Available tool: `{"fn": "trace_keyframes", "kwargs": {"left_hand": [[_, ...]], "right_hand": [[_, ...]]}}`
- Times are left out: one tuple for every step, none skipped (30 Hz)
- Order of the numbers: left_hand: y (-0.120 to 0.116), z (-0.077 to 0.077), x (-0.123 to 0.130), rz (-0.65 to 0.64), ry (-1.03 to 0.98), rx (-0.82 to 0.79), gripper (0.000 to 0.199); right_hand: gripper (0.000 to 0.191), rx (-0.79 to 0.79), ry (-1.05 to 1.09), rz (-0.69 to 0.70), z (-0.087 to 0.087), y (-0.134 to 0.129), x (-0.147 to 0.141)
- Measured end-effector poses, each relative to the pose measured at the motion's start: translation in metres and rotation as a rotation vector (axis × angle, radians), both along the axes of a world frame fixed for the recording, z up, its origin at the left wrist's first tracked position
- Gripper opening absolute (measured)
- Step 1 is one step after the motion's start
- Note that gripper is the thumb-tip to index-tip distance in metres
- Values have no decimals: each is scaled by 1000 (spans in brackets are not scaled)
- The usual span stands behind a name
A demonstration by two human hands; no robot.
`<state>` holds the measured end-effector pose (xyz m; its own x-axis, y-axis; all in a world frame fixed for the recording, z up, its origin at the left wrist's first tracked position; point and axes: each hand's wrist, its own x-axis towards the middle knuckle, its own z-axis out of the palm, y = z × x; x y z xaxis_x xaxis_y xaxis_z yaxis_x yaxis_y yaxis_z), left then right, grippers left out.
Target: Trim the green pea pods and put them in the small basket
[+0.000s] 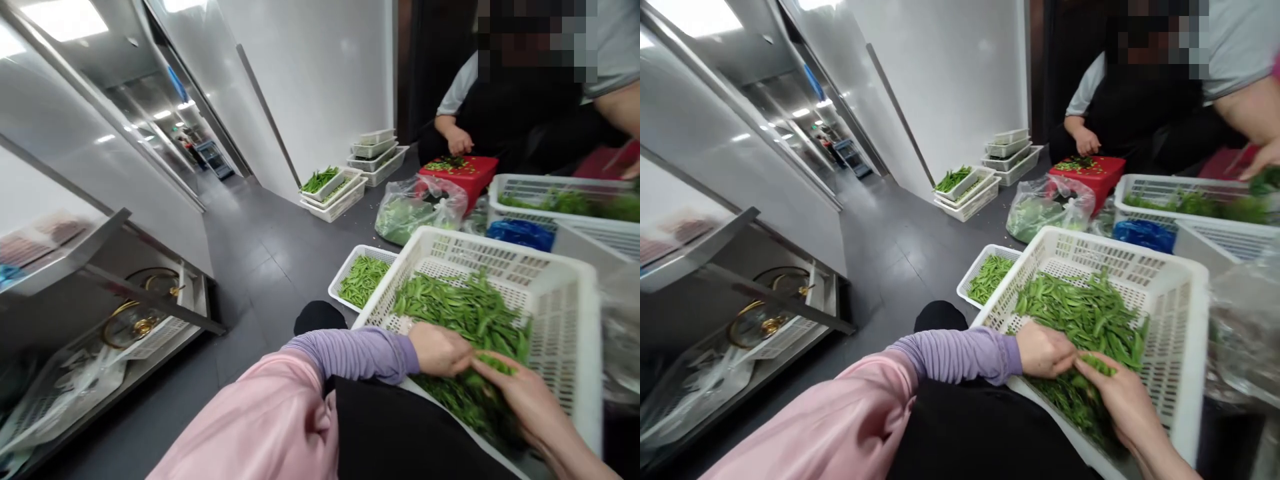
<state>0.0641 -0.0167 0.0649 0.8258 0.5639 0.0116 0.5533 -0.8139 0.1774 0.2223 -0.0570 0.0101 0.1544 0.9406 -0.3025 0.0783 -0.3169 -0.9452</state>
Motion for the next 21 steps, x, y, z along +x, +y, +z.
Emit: {"fn": "trace_keyframes", "kwargs": {"left_hand": [[1, -7, -3, 19, 25, -16, 31], [2, -14, -7, 35, 81, -55, 29], [3, -22, -13, 43, 174, -114, 25], [4, -30, -20, 57, 292, -186, 21], [5, -36, -27, 73, 400, -257, 17], [5, -41, -35, 102, 469, -310, 15], [4, -44, -42, 136, 495, -343, 17], [2, -45, -48, 171, 476, -355, 21], [-2, -45, -53, 201, 433, -350, 25], [-6, -44, -57, 218, 384, -339, 27], [-11, -42, -60, 217, 337, -329, 25], [-15, -40, -62, 197, 326, -333, 21], [-19, -39, -65, 163, 306, -338, 18], [-22, -38, -69, 122, 245, -321, 17], [-26, -37, -75, 130, 174, -293, 17], [-31, -36, -82, 151, 97, -260, 19], [-36, -35, -90, 171, 26, -232, 21], [-41, -34, -100, 212, -27, -206, 23], [-46, -33, -110, 256, -65, -191, 23], [-51, -34, -119, 302, -85, -187, 23], [-55, -36, -128, 345, -92, -194, 23]], "right_hand": [[28, -109, 201, -32, 5, 1, 3], [28, -172, 359, -91, 9, 3, 8], [25, -202, 465, -173, 13, 6, 15], [20, -207, 540, -271, 17, 9, 24], [14, -217, 596, -358, 22, 13, 32], [9, -241, 643, -427, 27, 15, 37], [5, -282, 680, -456, 32, 17, 39], [6, -341, 705, -448, 37, 19, 37], [10, -406, 715, -408, 42, 22, 30], [16, -470, 717, -340, 46, 26, 19], [21, -523, 706, -263, 49, 31, 5], [24, -562, 688, -194, 51, 40, -13], [26, -587, 669, -133, 53, 51, -31], [25, -597, 650, -84, 55, 64, -51], [24, -594, 633, -41, 57, 79, -70], [22, -584, 616, -2, 59, 96, -89], [20, -574, 600, 33, 62, 112, -106], [17, -569, 589, 71, 64, 129, -121], [14, -572, 577, 105, 65, 144, -134], [12, -582, 559, 130, 65, 159, -145], [10, -594, 539, 148, 64, 172, -154]]}}
